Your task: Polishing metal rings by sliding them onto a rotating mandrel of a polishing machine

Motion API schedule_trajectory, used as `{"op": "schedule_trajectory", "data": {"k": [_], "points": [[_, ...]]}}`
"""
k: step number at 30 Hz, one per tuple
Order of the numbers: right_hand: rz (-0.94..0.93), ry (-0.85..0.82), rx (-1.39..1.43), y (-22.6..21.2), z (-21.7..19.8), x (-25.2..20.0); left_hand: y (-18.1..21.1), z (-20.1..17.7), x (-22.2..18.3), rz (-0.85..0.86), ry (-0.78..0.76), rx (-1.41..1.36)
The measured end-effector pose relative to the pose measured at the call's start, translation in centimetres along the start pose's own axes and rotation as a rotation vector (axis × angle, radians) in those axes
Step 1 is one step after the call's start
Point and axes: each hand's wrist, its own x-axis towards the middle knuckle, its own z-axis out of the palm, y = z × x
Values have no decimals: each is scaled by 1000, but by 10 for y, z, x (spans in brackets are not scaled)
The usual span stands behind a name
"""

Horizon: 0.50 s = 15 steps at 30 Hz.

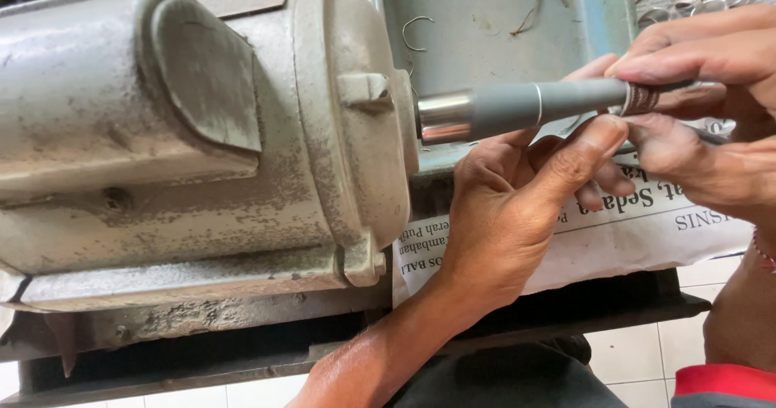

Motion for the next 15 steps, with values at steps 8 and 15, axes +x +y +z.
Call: {"op": "schedule_trajectory", "data": {"k": [8, 15], "points": [[20, -41, 36, -14, -2, 10, 5, 3, -2, -9, 17, 36], [-13, -35, 56, -12, -2, 9, 11, 3, -4, -31, -17, 105]]}}
